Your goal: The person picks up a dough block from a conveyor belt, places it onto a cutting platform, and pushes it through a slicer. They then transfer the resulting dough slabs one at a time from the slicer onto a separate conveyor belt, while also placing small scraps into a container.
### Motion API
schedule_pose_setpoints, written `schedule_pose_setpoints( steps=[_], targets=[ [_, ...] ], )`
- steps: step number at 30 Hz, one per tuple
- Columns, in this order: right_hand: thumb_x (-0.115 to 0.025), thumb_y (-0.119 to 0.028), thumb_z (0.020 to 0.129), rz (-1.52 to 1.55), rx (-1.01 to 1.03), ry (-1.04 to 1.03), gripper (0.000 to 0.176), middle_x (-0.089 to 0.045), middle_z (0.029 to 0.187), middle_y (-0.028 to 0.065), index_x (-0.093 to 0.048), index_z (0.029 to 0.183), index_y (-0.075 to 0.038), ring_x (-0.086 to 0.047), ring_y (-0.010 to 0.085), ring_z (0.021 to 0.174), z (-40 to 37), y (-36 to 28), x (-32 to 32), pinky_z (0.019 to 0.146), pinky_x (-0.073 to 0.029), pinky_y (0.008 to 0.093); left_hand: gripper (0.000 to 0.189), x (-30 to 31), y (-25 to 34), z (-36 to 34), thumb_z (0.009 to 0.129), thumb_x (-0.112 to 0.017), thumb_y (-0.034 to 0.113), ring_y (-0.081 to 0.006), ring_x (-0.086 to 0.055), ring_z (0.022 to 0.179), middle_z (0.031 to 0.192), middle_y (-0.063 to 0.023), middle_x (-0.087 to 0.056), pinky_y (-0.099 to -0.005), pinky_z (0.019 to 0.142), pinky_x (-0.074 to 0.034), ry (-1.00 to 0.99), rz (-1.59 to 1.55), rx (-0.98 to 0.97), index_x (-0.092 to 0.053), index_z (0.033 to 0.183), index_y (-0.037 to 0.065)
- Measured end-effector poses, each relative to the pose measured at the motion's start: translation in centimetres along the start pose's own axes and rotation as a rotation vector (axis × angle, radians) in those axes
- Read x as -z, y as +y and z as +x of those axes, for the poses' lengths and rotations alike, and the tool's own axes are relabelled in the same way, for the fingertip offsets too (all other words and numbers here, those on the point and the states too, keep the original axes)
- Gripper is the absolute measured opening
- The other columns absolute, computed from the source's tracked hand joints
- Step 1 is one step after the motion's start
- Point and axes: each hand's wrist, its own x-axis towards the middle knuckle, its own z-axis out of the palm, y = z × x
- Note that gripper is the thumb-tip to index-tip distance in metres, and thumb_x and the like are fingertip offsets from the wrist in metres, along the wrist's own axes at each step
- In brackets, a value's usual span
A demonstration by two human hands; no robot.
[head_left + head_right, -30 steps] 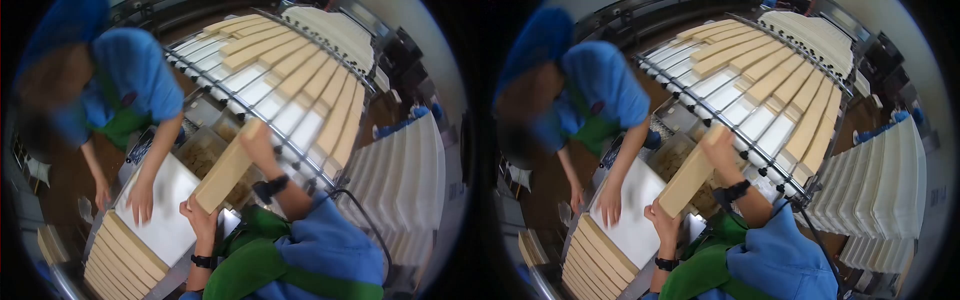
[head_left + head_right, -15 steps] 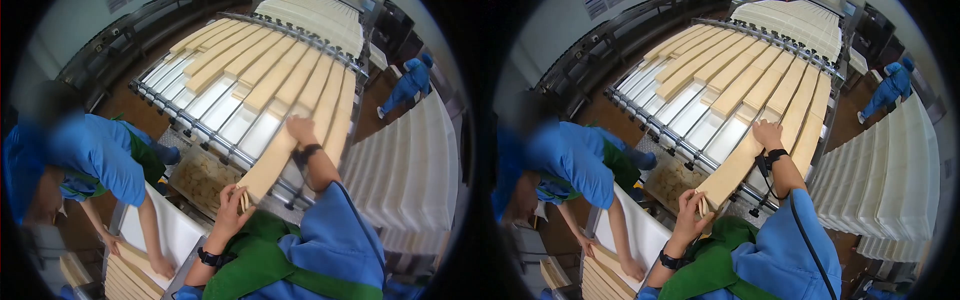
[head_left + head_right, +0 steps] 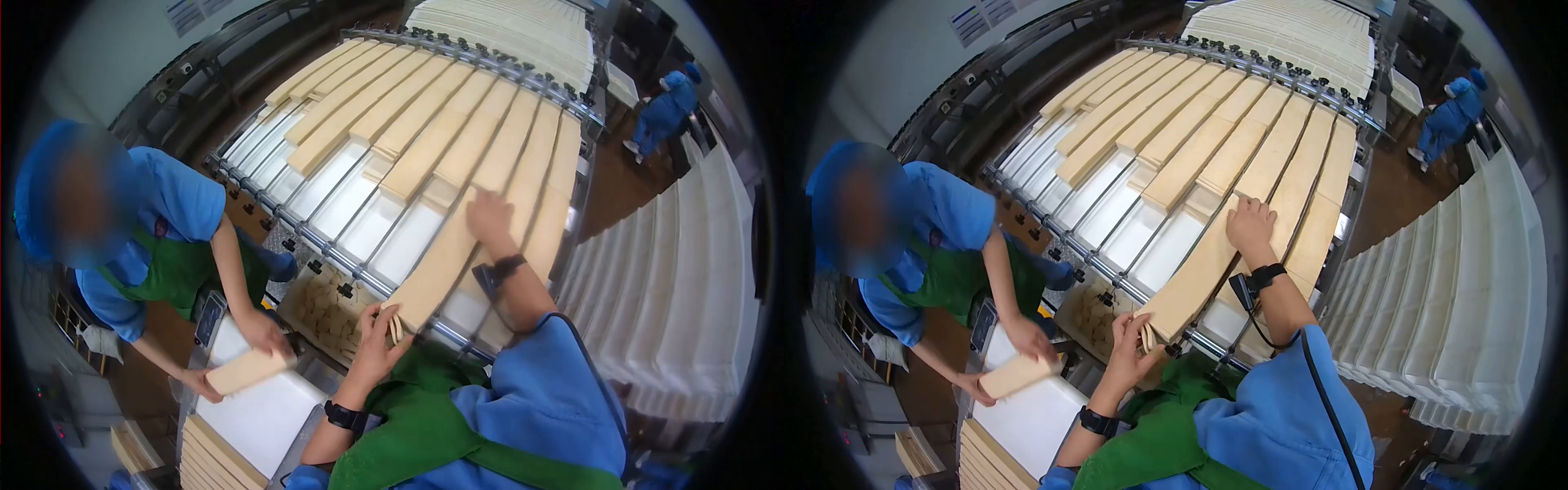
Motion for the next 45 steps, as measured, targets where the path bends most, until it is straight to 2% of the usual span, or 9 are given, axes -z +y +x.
schedule_pose_setpoints(
  steps=[6,10,12,20,23,28,31,34,45],
  targets=[
    [-0.064,-0.033,0.089,0.126,0.321,0.347,0.051,-0.054,0.131,0.0137,-0.056,0.134,-0.01,-0.048,0.0327,0.123,-6.4,-1.9,2.2,0.102,-0.03,0.054,0.059,-1.2,1.1,2.5,0.09,-0.067,0.01,-0.0403,-0.043,0.133,0.145,-0.024,-0.029,-0.0441,0.11,-0.041,-0.051,-0.002,-0.006,-0.043,0.144,0.008],
    [-0.07,-0.034,0.085,0.645,0.715,0.124,0.057,-0.051,0.142,0.0107,-0.055,0.138,-0.017,-0.047,0.0289,0.129,-16.8,-5.2,5.7,0.101,-0.029,0.0524,0.06,-1.0,-0.2,2.0,0.087,-0.06,0.004,-0.0412,-0.045,0.129,0.146,-0.024,-0.031,-0.0436,0.111,-0.039,-0.002,0.002,-0.094,-0.043,0.144,0.008],
    [-0.071,-0.03,0.082,0.437,0.831,0.201,0.061,-0.049,0.146,0.0074,-0.054,0.14,-0.026,-0.048,0.0262,0.129,-19.2,-5.3,5.3,0.101,-0.028,0.0505,0.06,-0.2,-0.9,1.5,0.085,-0.056,0.002,-0.0407,-0.043,0.131,0.143,-0.0239,-0.036,-0.0442,0.113,-0.036,0.054,0.03,-0.164,-0.044,0.143,0.004],
    [-0.071,-0.018,0.076,0.399,0.847,0.314,0.031,-0.054,0.141,0.0038,-0.071,0.105,-0.029,-0.048,0.0216,0.129,-20.0,-5.0,1.9,0.106,-0.023,0.0495,0.065,2.4,-8.6,-6.2,0.086,-0.071,0.01,-0.041,-0.042,0.133,0.142,-0.0227,-0.042,-0.0436,0.113,-0.036,0.351,0.215,0.049,-0.043,0.145,0.004],
    [-0.071,-0.019,0.079,0.481,0.822,0.269,0.029,-0.054,0.14,0.0043,-0.07,0.106,-0.028,-0.047,0.0215,0.13,-20.1,-5.1,2.1,0.105,-0.025,0.0504,0.056,2.3,-15.0,-11.7,0.086,-0.073,0.01,-0.0426,-0.048,0.126,0.135,-0.0234,-0.049,-0.0444,0.108,-0.042,0.228,0.194,0.205,-0.051,0.138,0.004],
    [-0.073,-0.023,0.082,0.495,0.813,0.299,0.023,-0.054,0.137,0.0043,-0.071,0.105,-0.027,-0.047,0.0234,0.128,-20.0,-5.3,1.8,0.104,-0.026,0.0504,0.02,0.8,-15.3,-16.2,0.089,-0.067,0.013,-0.0392,-0.065,0.096,0.097,-0.0171,-0.069,-0.044,0.086,-0.053,0.194,0.613,0.125,-0.07,0.108,0.006],
    [-0.073,-0.024,0.083,0.521,0.803,0.271,0.022,-0.053,0.137,0.0047,-0.071,0.105,-0.027,-0.047,0.0243,0.127,-20.0,-5.4,1.4,0.103,-0.026,0.0498,0.013,0.2,-15.1,-15.8,0.091,-0.064,0.012,-0.0375,-0.067,0.087,0.086,-0.015,-0.07,-0.0437,0.079,-0.055,0.416,0.588,0.168,-0.072,0.099,0.007],
    [-0.074,-0.023,0.083,0.527,0.801,0.241,0.023,-0.053,0.137,0.0055,-0.071,0.105,-0.026,-0.047,0.0248,0.127,-20.0,-5.4,1.5,0.103,-0.026,0.0493,0.012,0.2,-14.3,-15.4,0.09,-0.063,0.009,-0.0375,-0.068,0.088,0.091,-0.0164,-0.071,-0.0452,0.079,-0.055,0.593,0.425,0.3,-0.071,0.099,0.007],
    [-0.076,-0.021,0.081,0.486,0.789,0.264,0.022,-0.056,0.134,0.0111,-0.074,0.103,-0.024,-0.05,0.0277,0.124,-20.4,-5.7,1.9,0.1,-0.028,0.0492,0.014,0.8,-14.1,-16.2,0.084,-0.061,0.004,-0.037,-0.065,0.086,0.083,-0.0145,-0.068,-0.0454,0.077,-0.053,0.546,0.51,0.245,-0.069,0.096,0.008]
  ],
)
